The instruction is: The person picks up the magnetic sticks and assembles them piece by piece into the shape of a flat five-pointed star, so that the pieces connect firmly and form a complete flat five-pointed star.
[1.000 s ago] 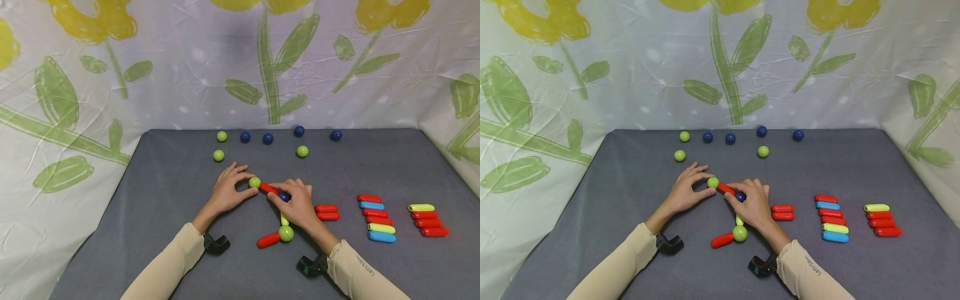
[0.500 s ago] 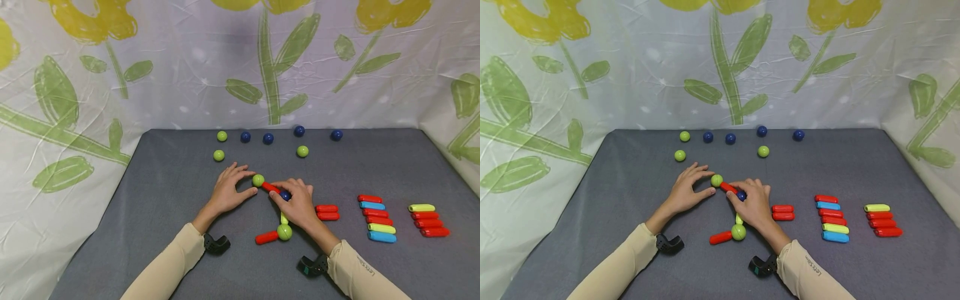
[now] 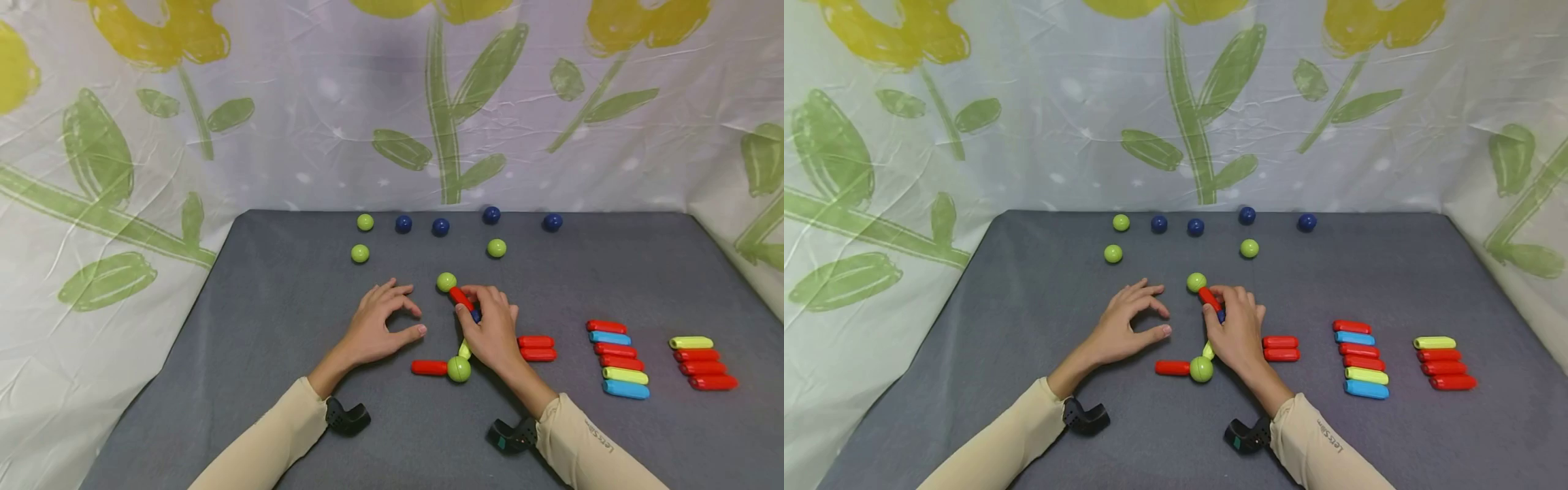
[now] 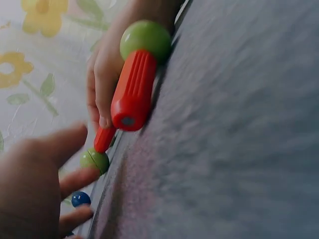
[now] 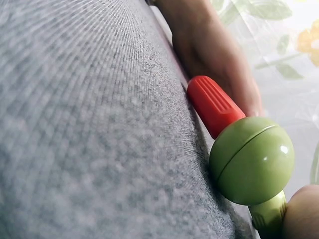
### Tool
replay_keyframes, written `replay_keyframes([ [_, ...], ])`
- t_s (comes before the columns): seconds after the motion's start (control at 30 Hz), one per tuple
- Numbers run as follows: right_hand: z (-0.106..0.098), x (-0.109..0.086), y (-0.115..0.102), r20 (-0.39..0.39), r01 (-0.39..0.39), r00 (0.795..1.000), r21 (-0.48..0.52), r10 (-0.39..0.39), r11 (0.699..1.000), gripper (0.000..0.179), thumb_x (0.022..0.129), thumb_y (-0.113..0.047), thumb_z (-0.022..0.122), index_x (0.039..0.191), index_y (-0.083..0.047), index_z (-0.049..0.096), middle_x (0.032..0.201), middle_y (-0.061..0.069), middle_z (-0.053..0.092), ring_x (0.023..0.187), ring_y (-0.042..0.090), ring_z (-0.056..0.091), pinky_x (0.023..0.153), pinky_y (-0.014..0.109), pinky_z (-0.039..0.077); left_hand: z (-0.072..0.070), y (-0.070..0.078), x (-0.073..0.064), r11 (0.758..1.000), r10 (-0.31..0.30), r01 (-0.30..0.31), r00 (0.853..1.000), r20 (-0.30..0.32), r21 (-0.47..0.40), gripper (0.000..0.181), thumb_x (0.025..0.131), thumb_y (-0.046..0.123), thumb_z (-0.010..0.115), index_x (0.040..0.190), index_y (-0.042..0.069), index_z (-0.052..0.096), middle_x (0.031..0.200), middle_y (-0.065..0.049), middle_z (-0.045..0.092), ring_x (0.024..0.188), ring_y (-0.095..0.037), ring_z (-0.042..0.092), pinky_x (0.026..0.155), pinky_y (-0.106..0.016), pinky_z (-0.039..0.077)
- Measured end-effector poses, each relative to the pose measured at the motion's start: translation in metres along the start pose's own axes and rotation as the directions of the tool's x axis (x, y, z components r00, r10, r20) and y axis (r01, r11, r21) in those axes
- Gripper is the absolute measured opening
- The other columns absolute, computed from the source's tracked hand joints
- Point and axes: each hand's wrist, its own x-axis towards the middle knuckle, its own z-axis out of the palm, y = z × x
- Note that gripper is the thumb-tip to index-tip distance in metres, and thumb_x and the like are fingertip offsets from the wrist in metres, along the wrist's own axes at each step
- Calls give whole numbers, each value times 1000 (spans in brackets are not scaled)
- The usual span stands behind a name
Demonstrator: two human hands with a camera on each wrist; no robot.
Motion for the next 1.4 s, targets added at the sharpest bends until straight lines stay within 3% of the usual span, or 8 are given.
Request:
replay_keyframes([
  [0.17,1,0,0,-9,-5,1000,6,5,1000,30,94,-15,69,122,-5,67,109,14,65,95,29,53,79,39,24,-4,4,-16,991,134,-137,982,132,14,26,81,49,83,100,34,75,156,-1,50,157,-32,24,125,-62,7],
  [0.33,1,1,1,-17,-7,1000,9,7,1000,31,92,-14,71,121,-4,68,106,13,66,94,28,53,79,39,23,-5,4,-21,976,200,-211,962,183,43,25,77,50,86,96,37,76,156,1,50,156,-32,25,124,-63,9],
  [0.57,2,1,0,-36,6,999,15,-6,1000,32,87,-12,75,118,-3,72,100,13,68,88,26,52,77,38,23,-11,-3,-20,976,212,-218,956,200,5,17,83,43,83,95,36,73,154,3,53,156,-29,27,125,-62,10],
  [0.73,3,1,0,-46,22,999,5,-22,1000,33,85,-13,75,116,-3,72,98,12,68,85,25,51,76,38,23,-17,-7,-19,979,201,-203,960,195,-11,14,86,38,81,95,35,71,152,5,54,155,-25,30,124,-60,15],
  [0.93,1,0,1,-33,8,999,13,-8,1000,33,85,-15,76,115,-5,72,98,11,67,86,24,50,77,38,23,-15,-10,-20,982,181,-187,968,174,20,12,90,39,77,98,34,70,152,6,54,156,-27,28,122,-62,20],
  [1.4,1,0,1,-25,2,1000,20,-1,1000,35,85,-16,77,118,-5,69,99,10,66,86,25,50,77,38,23,-14,-9,-20,985,158,-167,974,165,45,11,91,37,75,100,33,70,152,6,54,156,-23,27,124,-57,20],
])
